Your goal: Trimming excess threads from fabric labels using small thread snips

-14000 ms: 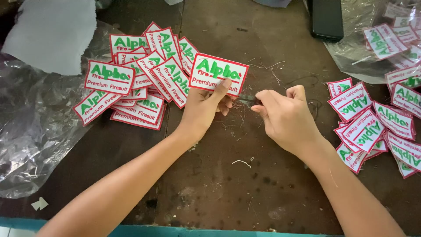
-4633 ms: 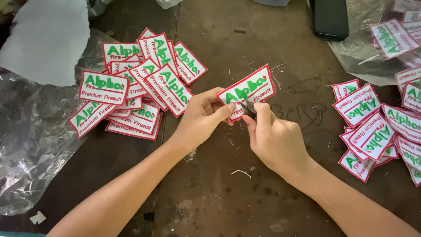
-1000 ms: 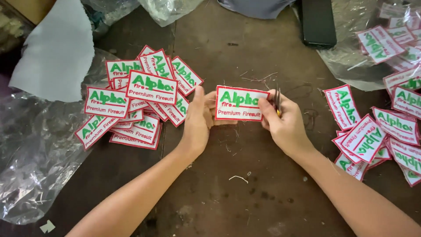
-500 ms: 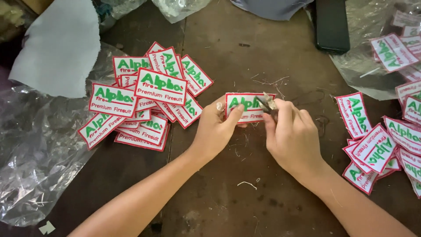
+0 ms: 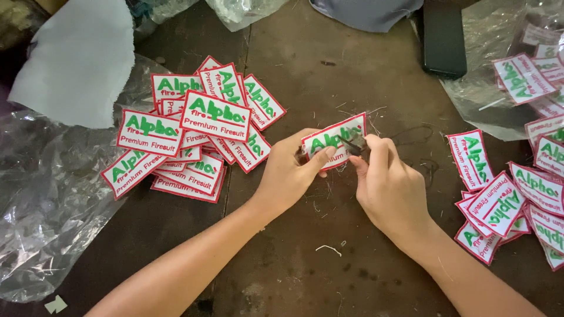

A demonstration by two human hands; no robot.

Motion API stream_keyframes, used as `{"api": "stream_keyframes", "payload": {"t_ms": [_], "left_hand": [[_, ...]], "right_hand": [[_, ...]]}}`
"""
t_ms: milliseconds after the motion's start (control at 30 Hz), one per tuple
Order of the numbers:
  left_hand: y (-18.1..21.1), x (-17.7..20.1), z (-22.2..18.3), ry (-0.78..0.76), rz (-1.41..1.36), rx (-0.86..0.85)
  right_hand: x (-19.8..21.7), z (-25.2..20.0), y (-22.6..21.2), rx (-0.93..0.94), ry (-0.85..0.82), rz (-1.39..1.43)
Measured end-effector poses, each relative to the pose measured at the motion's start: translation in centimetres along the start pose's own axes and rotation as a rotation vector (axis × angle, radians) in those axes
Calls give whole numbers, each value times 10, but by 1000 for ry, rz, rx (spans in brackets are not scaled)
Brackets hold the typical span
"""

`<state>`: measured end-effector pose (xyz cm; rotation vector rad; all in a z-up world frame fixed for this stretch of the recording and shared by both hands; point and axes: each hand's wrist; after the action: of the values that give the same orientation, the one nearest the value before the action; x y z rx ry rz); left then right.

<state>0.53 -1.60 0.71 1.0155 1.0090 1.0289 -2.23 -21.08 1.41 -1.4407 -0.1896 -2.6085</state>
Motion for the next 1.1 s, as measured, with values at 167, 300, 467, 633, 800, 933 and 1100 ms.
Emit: {"api": "stream_keyframes", "payload": {"t_ms": [167,300,467,633,800,933,1100], "left_hand": [[14,-1,-2,42,-7,-10],[9,-4,-1,43,0,-19],[-8,-2,1,46,-44,1],[-6,-2,3,51,-121,16],[7,-7,-2,6,-224,47],[7,-5,-4,-52,-211,29],[24,-11,-8,-15,157,-168]], "right_hand": [[5,0,-3,13,43,-90],[8,-1,-3,14,41,-156],[8,-1,-3,-10,14,-119],[12,8,2,-325,-143,408],[-27,4,27,-656,-288,1004],[-34,10,37,-834,-67,1072],[-35,13,37,-888,121,1302]]}}
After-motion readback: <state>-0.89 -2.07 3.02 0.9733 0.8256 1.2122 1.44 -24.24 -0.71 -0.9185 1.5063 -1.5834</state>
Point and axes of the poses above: each hand's wrist, its own z-axis towards the middle knuckle, its own x-axis out of the back of the hand, y = z × x, and after that the axes turned 8 degrees about -x, right-handed
